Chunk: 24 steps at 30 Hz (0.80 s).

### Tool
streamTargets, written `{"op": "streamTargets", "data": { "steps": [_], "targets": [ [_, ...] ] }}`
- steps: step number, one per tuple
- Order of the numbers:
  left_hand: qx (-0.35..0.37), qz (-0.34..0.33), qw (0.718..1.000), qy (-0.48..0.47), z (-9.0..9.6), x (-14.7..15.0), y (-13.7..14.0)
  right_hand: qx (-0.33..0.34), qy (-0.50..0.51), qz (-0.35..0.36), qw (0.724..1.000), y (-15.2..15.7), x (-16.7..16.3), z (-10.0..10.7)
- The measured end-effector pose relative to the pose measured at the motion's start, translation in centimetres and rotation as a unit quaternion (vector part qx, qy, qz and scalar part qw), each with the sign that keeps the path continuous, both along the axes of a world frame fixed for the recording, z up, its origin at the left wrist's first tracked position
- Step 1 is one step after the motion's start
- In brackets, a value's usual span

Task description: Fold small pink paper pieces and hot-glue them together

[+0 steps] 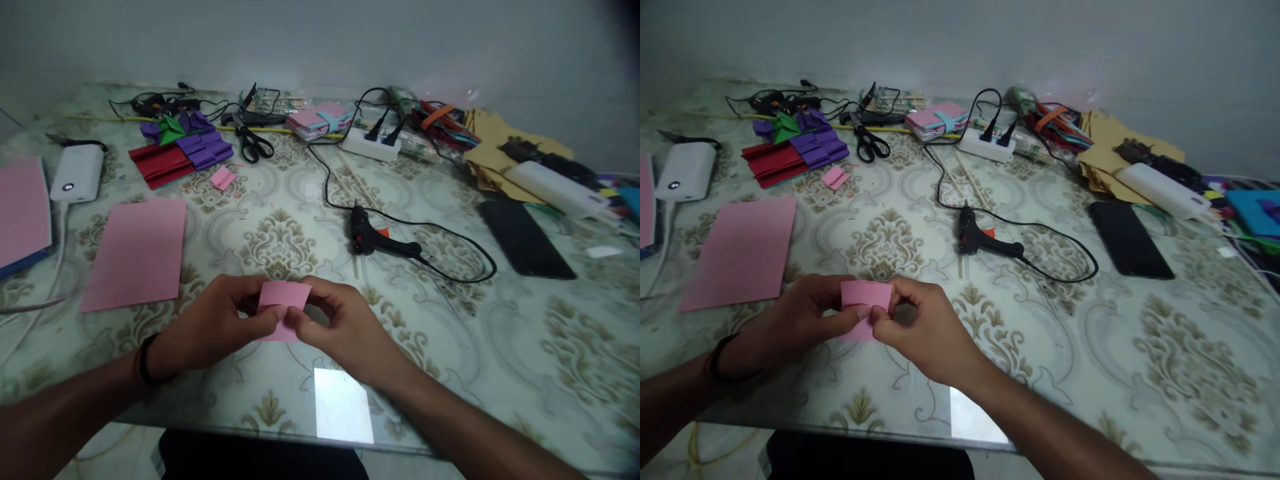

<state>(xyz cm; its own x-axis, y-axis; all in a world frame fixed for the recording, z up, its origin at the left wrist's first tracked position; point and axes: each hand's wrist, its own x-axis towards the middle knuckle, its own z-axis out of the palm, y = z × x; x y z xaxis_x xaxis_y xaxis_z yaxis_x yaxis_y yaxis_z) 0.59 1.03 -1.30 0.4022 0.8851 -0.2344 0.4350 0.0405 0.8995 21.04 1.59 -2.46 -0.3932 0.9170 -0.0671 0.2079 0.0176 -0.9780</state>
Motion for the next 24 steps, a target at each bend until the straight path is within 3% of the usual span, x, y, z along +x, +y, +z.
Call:
{"op": "streamTargets", "data": {
  "steps": [5,11,17,24],
  "targets": [
    [0.036,0.005,0.999,0.019,0.5,0.6,-0.4,0.02,-0.04,0.011,0.999,-0.4,-0.1,0.5],
    [0.067,0.032,0.997,0.027,0.4,0.4,-0.6,-0.03,0.002,0.009,1.0,0.0,0.0,0.1],
    [0.047,0.116,0.992,-0.031,0.8,-0.4,0.2,-0.013,0.075,-0.035,0.997,1.5,1.4,-0.1],
    [0.018,0.016,0.999,-0.03,0.6,-0.2,0.2,-0.02,0.042,0.028,0.999,0.6,0.8,0.1]
  ]
}}
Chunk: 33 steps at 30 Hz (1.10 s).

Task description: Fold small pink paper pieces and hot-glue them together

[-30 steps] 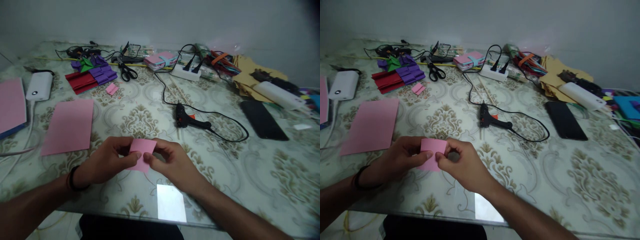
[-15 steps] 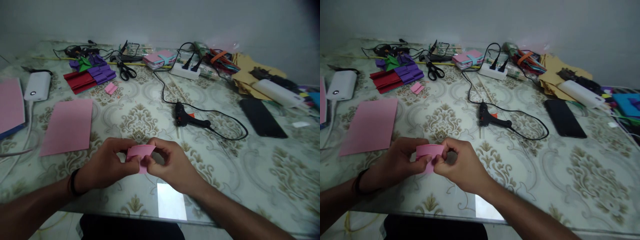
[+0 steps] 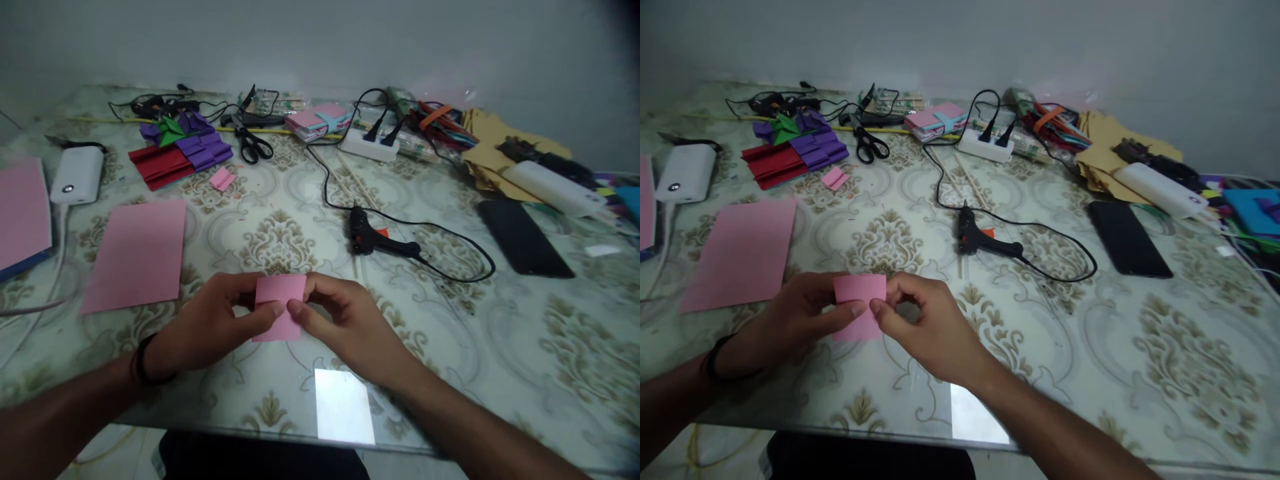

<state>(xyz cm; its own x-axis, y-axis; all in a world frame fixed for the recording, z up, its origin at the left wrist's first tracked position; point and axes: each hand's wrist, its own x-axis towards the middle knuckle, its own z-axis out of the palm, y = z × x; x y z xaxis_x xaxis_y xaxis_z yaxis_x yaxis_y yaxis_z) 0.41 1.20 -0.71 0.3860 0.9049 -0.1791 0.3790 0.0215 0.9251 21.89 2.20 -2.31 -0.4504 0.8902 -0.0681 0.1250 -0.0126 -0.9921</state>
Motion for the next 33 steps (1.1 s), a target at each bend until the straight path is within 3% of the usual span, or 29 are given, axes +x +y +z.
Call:
{"op": "streamTargets", "data": {
  "steps": [5,12,16,25,33],
  "targets": [
    [-0.004,0.025,0.999,-0.027,0.4,-0.2,0.4,0.0,-0.004,-0.031,1.0,0.0,0.1,-0.3],
    [0.014,0.011,1.0,-0.016,-0.5,0.2,0.0,-0.007,-0.005,-0.008,1.0,-0.3,-0.4,-0.2],
    [0.018,-0.004,1.0,-0.022,-1.0,0.5,-0.3,-0.023,-0.036,-0.025,0.999,-0.6,-0.9,0.0],
    [0.03,0.029,0.999,-0.024,-0.9,0.6,-0.5,-0.049,0.015,-0.086,0.995,-0.7,-0.9,0.0],
    [0.068,0.049,0.996,-0.019,-0.5,0.5,-0.3,-0.053,0.02,-0.038,0.998,-0.7,-0.6,-0.1]
  ]
}}
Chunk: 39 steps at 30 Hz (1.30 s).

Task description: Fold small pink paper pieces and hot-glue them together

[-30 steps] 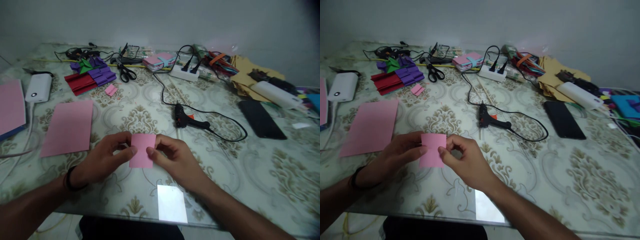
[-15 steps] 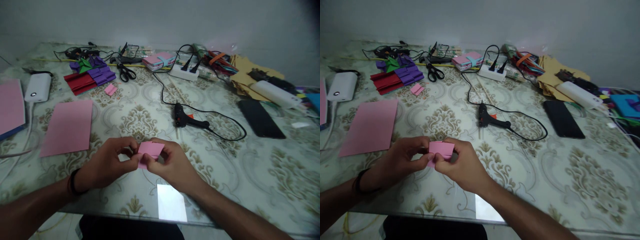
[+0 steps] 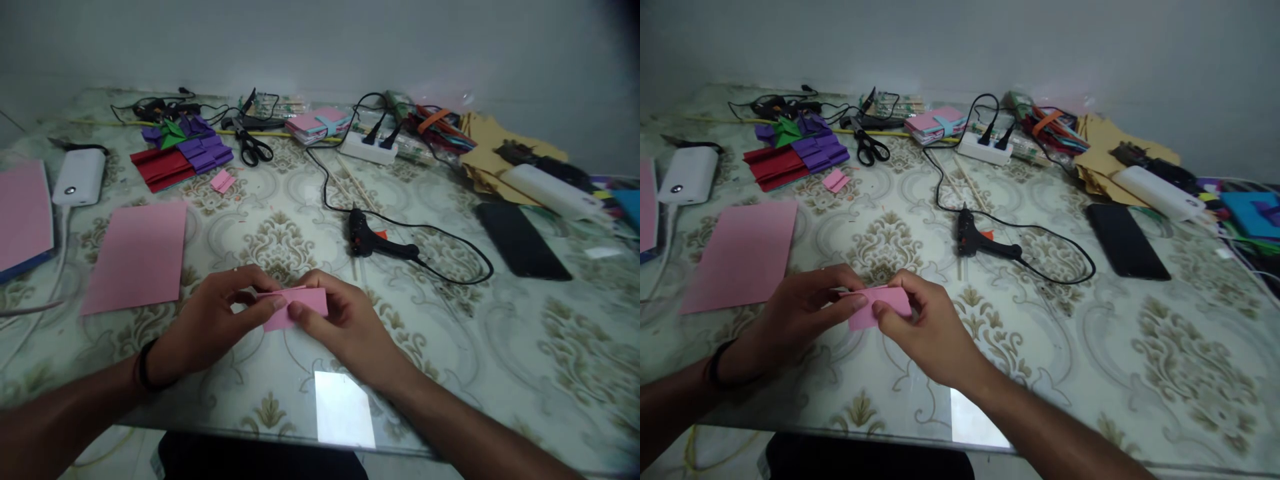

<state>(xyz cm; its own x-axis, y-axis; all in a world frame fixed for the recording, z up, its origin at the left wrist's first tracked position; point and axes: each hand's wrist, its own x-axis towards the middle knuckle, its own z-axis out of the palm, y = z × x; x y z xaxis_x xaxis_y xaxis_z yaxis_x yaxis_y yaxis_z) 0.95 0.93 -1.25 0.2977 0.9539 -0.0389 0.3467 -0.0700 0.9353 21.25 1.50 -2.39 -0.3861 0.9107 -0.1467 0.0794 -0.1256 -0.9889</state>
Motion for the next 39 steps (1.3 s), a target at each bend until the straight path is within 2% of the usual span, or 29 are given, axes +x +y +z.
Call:
{"op": "streamTargets", "data": {
  "steps": [3,8,11,20,24,29,39],
  "targets": [
    [0.047,-0.009,0.999,0.021,0.2,-0.1,-0.1,0.031,-0.01,0.003,0.999,-0.1,0.1,-0.2],
    [0.149,-0.009,0.986,0.069,0.8,-0.2,-0.3,0.155,-0.002,-0.018,0.988,0.0,0.4,-0.3],
    [0.181,0.003,0.981,0.072,0.9,-0.2,-0.3,0.188,0.026,-0.018,0.982,0.2,0.5,-0.4],
    [0.18,0.005,0.982,0.057,1.3,-0.2,-0.7,0.211,0.035,-0.023,0.977,-0.1,0.4,-0.6],
    [0.19,-0.011,0.98,0.057,1.1,-0.3,-0.9,0.218,0.003,-0.019,0.976,-0.3,0.4,-0.4],
    [0.167,-0.027,0.982,0.084,1.0,-0.2,-1.1,0.24,-0.029,-0.011,0.97,-0.4,0.4,0.0],
    [0.18,-0.039,0.98,0.077,1.1,-0.1,-1.0,0.214,-0.006,-0.015,0.977,-0.5,0.3,0.3]
  ]
}}
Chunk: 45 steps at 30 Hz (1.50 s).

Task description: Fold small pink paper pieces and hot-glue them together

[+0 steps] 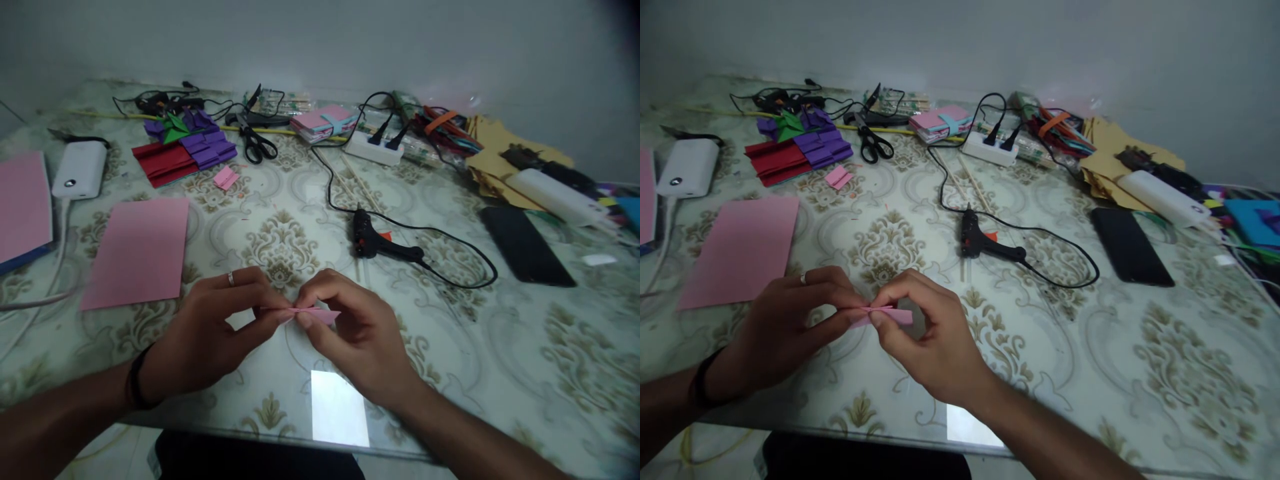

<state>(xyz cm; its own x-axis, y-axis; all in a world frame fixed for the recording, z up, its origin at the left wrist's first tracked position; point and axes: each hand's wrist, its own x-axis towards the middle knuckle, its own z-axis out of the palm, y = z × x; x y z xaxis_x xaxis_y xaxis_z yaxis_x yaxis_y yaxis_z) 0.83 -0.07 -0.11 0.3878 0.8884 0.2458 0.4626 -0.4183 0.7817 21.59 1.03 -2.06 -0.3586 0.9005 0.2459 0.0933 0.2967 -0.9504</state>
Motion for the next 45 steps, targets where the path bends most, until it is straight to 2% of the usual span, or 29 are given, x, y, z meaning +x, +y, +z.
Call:
{"op": "streamTargets", "data": {
  "steps": [9,15,19,22,25,31,41,45],
  "targets": [
    [0.013,-0.023,0.999,-0.045,-0.3,0.3,-0.2,-0.022,0.011,0.011,1.0,-0.1,-0.2,-0.1],
    [-0.013,-0.003,1.0,-0.007,-0.3,0.3,-0.2,-0.057,0.001,0.024,0.998,-0.1,-0.4,-0.2],
    [-0.08,-0.006,0.997,-0.007,-0.2,0.1,0.4,-0.093,-0.016,0.029,0.995,0.2,-0.4,-0.2],
    [-0.162,-0.003,0.987,0.003,-0.3,-0.2,0.8,-0.146,0.018,0.016,0.989,0.4,-0.2,-0.3],
    [-0.202,0.007,0.979,0.01,-0.5,-0.5,1.0,-0.175,0.025,0.007,0.984,0.5,-0.1,-0.5],
    [-0.252,0.014,0.965,-0.068,-0.6,-0.6,1.1,-0.152,-0.011,0.016,0.988,0.3,-0.1,-0.8],
    [-0.237,0.01,0.971,-0.025,-0.9,0.1,0.6,-0.1,-0.077,0.002,0.992,0.0,-0.8,-0.2],
    [-0.219,0.031,0.975,-0.007,-0.7,0.5,0.4,-0.091,-0.094,-0.009,0.991,0.1,-0.8,0.0]
  ]
}}
